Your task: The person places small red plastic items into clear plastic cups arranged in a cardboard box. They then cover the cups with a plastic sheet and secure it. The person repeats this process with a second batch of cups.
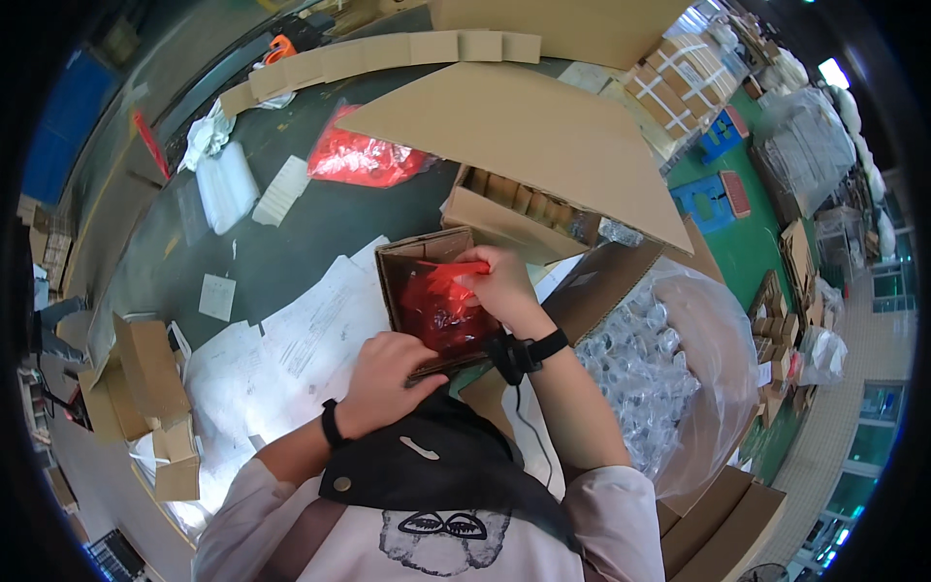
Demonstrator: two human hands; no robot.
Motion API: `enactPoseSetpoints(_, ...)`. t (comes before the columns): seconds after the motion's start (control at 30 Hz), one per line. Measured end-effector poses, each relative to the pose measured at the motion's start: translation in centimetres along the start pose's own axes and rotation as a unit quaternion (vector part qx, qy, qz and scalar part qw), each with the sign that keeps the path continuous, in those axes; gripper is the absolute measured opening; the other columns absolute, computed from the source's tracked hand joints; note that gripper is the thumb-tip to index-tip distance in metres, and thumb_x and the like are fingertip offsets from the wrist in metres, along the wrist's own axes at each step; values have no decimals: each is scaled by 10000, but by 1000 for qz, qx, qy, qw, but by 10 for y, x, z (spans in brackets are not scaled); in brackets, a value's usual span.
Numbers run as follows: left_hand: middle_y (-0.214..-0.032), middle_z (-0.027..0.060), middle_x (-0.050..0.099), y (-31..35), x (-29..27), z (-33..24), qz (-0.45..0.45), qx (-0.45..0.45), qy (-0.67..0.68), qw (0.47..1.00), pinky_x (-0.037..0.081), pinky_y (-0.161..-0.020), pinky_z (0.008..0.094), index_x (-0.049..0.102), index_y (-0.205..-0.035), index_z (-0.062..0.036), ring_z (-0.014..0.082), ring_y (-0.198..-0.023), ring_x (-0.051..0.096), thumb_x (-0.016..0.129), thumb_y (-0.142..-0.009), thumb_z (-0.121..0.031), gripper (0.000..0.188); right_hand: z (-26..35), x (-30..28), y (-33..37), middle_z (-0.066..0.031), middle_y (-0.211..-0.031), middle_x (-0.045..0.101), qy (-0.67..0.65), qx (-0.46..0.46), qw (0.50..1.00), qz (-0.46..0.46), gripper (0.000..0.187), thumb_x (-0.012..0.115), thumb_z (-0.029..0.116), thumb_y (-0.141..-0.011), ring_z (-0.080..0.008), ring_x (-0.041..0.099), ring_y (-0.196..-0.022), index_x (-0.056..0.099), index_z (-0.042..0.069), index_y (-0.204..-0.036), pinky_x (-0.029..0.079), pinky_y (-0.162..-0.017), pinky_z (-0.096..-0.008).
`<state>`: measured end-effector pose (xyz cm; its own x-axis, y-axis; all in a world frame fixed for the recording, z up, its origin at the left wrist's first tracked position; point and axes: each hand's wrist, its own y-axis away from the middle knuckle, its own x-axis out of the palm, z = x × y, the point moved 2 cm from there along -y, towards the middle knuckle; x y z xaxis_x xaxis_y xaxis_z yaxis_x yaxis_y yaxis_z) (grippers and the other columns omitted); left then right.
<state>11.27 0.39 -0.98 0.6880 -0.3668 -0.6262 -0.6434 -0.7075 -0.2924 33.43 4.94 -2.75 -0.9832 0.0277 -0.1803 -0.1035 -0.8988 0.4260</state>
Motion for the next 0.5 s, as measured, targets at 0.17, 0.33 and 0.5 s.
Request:
enactPoseSetpoints(0.17,-1367,131,441,-32,4,16,-104,-288,606,734,412,-1027,481,361,-1385,-51,276,-1213,483,735,-831,-445,776,21,9,31,-86,-1041,678,-275,58,957,66,347,698,66,-872,-154,681,-792,589,-16,-1191,589,-618,-248)
enactPoseSetpoints(0.33,-1388,133,478,-54,35,24,-50,-276,827,487,366,-1087,473,438,-1391,-95,279,-1284,450,523,-922,-580,680,1,37,33,-159,-1023,644,53,-168,983,-59,306,647,39,-839,-284,648,-881,597,-4,-1138,552,-770,-373)
enactPoseSetpoints(0.5,-1279,130,579,-52,61,44,-155,-334,802,471,389,-1072,440,603,-1180,-91,283,-1194,535,512,-977,-473,443,-18,51,48,-232,-1203,502,338,-276,891,-126,400,613,42,-789,-409,537,-1061,543,8,-1181,468,-909,-475)
